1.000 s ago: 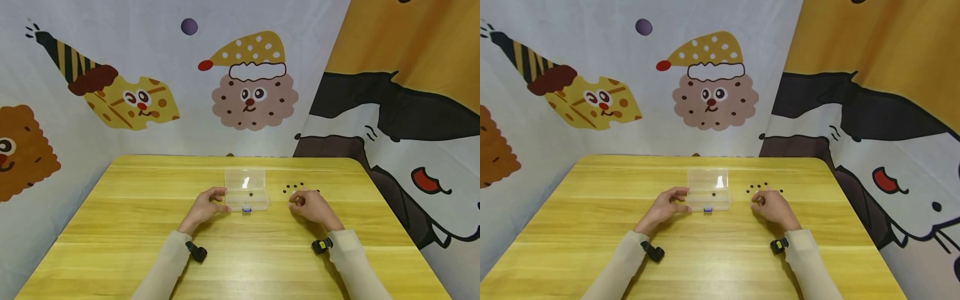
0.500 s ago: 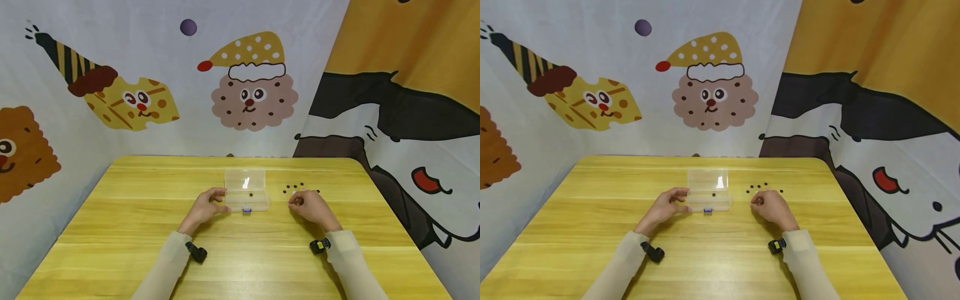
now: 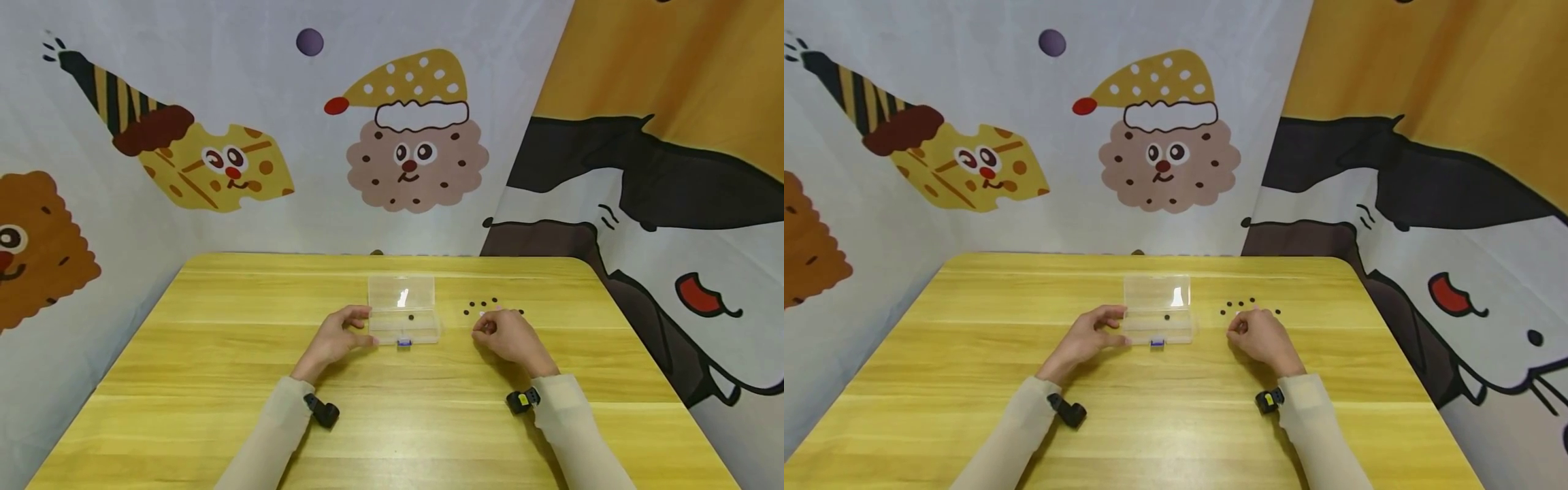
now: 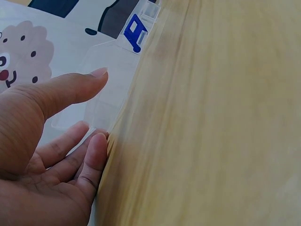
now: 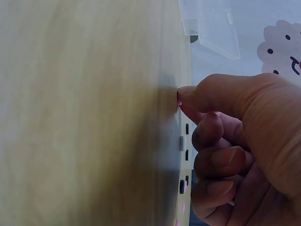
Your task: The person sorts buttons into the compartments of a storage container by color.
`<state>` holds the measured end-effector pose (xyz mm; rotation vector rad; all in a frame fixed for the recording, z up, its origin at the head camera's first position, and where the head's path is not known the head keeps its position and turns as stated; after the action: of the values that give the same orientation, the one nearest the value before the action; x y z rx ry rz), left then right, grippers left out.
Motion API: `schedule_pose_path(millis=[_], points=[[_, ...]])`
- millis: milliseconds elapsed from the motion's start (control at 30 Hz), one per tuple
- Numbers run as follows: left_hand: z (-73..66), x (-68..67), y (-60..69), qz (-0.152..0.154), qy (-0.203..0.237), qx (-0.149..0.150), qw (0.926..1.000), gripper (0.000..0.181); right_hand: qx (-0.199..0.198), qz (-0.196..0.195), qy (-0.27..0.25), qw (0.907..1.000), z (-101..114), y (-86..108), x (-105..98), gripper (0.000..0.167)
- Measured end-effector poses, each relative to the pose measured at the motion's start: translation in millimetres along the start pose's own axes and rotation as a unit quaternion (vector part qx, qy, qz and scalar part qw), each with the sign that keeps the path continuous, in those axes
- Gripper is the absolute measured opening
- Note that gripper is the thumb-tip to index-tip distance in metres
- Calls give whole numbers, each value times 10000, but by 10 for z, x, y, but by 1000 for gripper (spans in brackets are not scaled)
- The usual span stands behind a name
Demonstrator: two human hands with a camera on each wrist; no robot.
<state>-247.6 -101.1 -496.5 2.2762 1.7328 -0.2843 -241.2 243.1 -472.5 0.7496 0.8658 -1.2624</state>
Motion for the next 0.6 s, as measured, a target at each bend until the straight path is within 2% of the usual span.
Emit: schedule_pose_path(millis=[600], points=[[24, 4, -31, -34, -29, 123, 9999, 66, -222, -93, 270, 9993, 39, -8, -22, 13]])
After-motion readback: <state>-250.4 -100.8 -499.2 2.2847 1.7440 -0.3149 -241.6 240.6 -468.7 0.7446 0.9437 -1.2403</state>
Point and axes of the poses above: each hand's wrist, its own y-axis away from the middle knuckle, its own x-axis out of the palm, z = x × y, the point moved 5 cm from there along -y, towards the middle knuckle, and after that the axes turned 4 degrees about x, right-handed, at the moved point
